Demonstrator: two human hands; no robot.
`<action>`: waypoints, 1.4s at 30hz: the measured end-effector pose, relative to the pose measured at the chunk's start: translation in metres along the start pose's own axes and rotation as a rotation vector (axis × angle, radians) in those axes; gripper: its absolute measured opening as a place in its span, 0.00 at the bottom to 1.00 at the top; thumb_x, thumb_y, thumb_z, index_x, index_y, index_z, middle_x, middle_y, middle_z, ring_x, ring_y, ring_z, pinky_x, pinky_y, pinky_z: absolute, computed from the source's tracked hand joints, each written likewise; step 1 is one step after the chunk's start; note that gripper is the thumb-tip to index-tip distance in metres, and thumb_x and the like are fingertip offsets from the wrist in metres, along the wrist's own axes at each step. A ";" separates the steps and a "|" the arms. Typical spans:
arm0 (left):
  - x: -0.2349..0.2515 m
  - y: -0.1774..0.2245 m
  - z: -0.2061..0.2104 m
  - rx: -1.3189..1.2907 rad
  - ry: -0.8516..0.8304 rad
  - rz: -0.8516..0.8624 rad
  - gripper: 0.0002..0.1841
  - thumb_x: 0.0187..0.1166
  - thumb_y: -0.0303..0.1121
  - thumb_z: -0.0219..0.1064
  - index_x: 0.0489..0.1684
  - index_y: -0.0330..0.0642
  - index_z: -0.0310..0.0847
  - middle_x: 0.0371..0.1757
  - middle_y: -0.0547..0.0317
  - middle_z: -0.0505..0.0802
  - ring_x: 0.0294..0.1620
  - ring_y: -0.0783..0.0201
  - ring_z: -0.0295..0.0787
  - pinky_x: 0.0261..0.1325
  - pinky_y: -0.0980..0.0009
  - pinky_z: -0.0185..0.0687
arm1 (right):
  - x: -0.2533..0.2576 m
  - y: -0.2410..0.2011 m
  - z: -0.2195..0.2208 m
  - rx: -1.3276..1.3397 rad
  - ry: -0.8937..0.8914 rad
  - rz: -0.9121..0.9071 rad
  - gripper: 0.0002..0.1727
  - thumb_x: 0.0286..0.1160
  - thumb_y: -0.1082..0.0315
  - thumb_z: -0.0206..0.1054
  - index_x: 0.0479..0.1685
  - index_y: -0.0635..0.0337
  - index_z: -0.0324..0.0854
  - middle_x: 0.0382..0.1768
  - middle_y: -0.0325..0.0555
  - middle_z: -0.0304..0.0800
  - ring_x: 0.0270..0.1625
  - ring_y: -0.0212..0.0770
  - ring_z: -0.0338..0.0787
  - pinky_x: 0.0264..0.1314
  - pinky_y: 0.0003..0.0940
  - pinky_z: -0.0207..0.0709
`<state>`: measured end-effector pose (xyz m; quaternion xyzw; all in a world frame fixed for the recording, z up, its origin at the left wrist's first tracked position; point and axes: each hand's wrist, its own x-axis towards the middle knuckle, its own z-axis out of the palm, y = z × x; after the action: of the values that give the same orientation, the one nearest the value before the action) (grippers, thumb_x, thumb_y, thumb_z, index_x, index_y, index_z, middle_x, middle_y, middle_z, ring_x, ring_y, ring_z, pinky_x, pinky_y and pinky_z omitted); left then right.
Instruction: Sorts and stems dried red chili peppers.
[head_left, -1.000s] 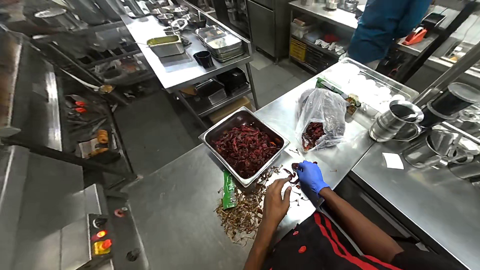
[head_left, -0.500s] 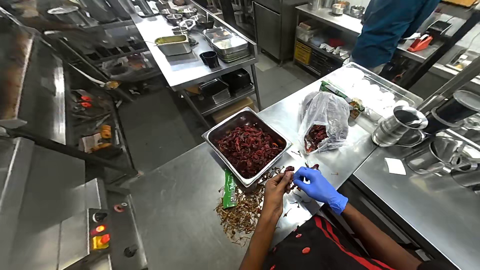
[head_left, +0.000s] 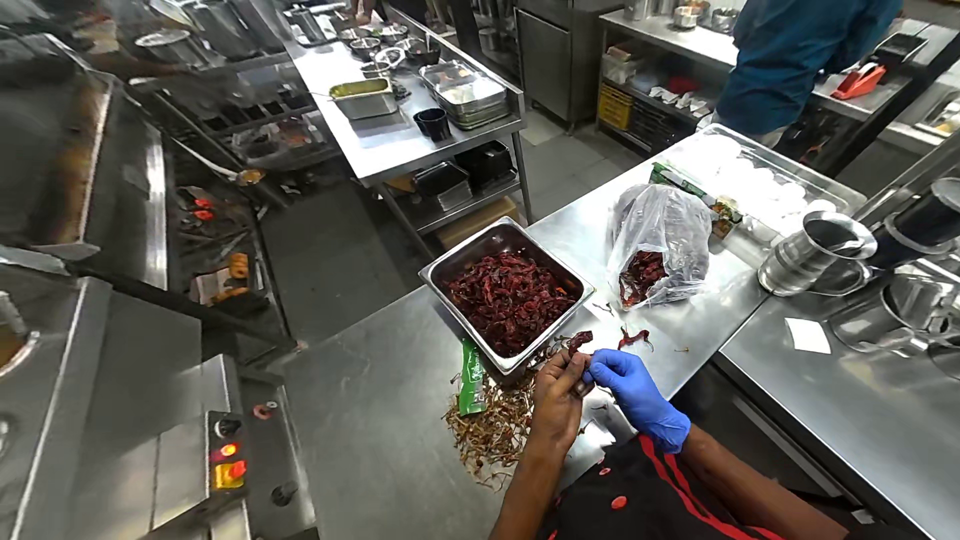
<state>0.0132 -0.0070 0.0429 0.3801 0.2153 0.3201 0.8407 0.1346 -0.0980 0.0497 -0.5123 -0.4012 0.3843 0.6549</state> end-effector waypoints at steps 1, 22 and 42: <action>-0.002 0.004 0.003 -0.143 -0.015 -0.064 0.08 0.81 0.38 0.71 0.42 0.44 0.88 0.34 0.56 0.89 0.27 0.70 0.81 0.35 0.73 0.81 | 0.001 -0.004 0.002 0.073 -0.013 0.000 0.14 0.83 0.59 0.66 0.35 0.59 0.87 0.34 0.45 0.88 0.37 0.37 0.86 0.44 0.36 0.82; 0.047 0.052 -0.036 1.374 0.118 0.411 0.17 0.85 0.43 0.67 0.58 0.39 0.87 0.50 0.48 0.93 0.44 0.53 0.93 0.52 0.48 0.91 | -0.003 0.043 -0.010 -0.584 -0.162 0.473 0.20 0.82 0.44 0.61 0.39 0.46 0.92 0.29 0.35 0.90 0.32 0.34 0.87 0.40 0.42 0.81; -0.006 -0.031 -0.056 1.380 0.050 0.332 0.14 0.85 0.41 0.64 0.63 0.55 0.90 0.47 0.69 0.95 0.41 0.73 0.91 0.47 0.64 0.92 | 0.047 0.078 -0.047 -1.338 -0.101 0.143 0.08 0.71 0.57 0.72 0.42 0.47 0.92 0.41 0.46 0.90 0.50 0.51 0.88 0.54 0.55 0.80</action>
<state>-0.0137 0.0012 -0.0151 0.8461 0.3274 0.2432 0.3432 0.1883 -0.0576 -0.0280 -0.8144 -0.5480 0.1188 0.1497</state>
